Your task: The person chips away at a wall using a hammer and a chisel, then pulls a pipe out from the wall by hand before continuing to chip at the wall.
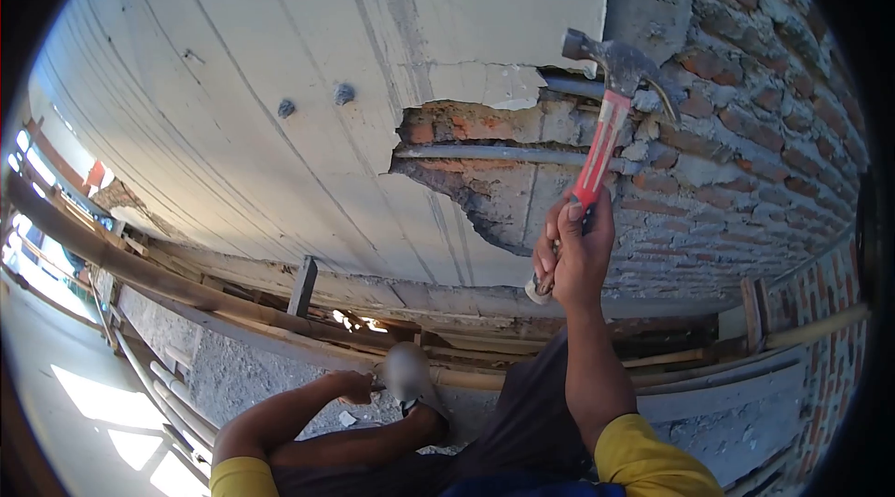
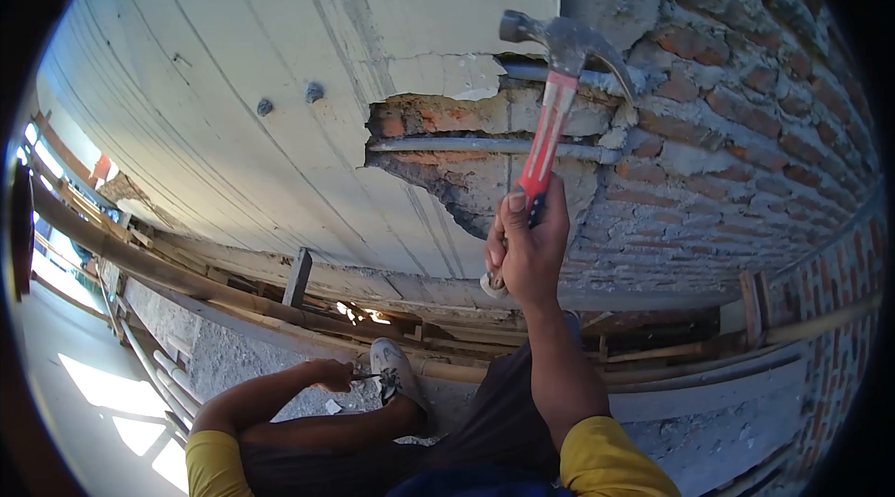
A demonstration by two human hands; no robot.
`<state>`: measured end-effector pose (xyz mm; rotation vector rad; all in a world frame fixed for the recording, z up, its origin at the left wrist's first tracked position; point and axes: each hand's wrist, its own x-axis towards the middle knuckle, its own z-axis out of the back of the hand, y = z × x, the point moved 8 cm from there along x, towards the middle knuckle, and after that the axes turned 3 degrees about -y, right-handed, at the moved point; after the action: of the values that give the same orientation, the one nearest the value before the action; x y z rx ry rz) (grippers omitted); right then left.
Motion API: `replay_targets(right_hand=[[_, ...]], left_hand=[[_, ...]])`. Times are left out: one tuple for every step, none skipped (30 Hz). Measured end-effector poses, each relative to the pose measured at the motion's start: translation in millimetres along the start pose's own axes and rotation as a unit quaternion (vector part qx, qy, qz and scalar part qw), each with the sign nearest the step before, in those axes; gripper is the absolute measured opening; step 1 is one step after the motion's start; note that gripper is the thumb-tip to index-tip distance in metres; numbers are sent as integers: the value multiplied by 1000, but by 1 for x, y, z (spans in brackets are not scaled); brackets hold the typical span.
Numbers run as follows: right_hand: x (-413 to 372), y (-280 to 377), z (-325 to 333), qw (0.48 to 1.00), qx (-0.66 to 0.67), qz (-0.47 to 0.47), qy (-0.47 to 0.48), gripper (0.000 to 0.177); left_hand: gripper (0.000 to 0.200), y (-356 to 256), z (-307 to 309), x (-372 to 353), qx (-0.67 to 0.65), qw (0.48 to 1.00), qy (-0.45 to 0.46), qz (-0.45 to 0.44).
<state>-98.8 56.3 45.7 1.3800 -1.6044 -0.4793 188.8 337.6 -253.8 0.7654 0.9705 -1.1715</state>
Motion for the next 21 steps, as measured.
replay_targets(right_hand=[[5, 2, -2, 997, -10, 71, 1, 37], [8, 6, -3, 990, -20, 140, 3, 40], [15, 5, -3, 988, -32, 152, 14, 43], [22, 5, 0, 985, -44, 163, 24, 47], [23, 12, -4, 983, -56, 173, 32, 50], [21, 15, -7, 987, -34, 154, 34, 52], [18, 21, -10, 990, -12, 136, 38, 55], [15, 28, -16, 992, 7, 115, 42, 57], [16, 32, -21, 992, 24, 123, 22, 60], [20, 33, -23, 986, 77, 143, 23, 60], [25, 33, -25, 977, 130, 165, 27, 60], [30, 34, -28, 965, 182, 186, 32, 60], [35, 32, -27, 949, 240, 204, 4, 60], [47, 12, -28, 954, 240, 176, -28, 58], [59, -18, -26, 958, 239, 147, -58, 57], [62, -44, -23, 960, 236, 118, -89, 56], [55, -79, -40, 971, 234, -28, -48, 54], [38, -101, -57, 959, 228, -171, -4, 53], [17, -108, -63, 948, 219, -230, 29, 53], [-4, -110, -70, 933, 210, -287, 62, 52], [-18, -109, -68, 942, 177, -279, 58, 52]], left_hand=[[52, 4, -4, 8, 22, 1000, -14, -10], [52, 3, -1, 6, 42, 999, -27, -21], [53, 1, 0, 4, 40, 998, -35, -27], [52, 1, 0, 2, 31, 999, -33, -27], [52, -1, -1, -1, 22, 999, -29, -27], [51, 1, 1, -4, 13, 999, -28, -26], [50, 3, 3, -4, 8, 999, -30, -23], [49, 5, 0, -2, 1, 999, -28, -22], [48, 7, -6, 0, -4, 999, -23, -22], [47, 9, -10, 2, -10, 999, -21, -23], [47, 9, -13, 3, 22, 999, -22, -38], [46, 10, -16, 4, 53, 997, -22, -52], [46, 9, -19, 5, 83, 994, -21, -66], [46, 14, -23, 7, 77, 996, 0, -49], [46, 16, -27, 10, 70, 997, 21, -32], [46, 17, -33, 13, 63, 997, 43, -16], [46, 15, -36, 15, 82, 994, 62, -25], [47, 13, -35, 18, 101, 991, 78, -33], [47, 13, -37, 18, 120, 987, 96, -40], [47, 12, -26, 17, 109, 992, 61, -35], [48, 7, -19, 15, 95, 995, 27, -33]])
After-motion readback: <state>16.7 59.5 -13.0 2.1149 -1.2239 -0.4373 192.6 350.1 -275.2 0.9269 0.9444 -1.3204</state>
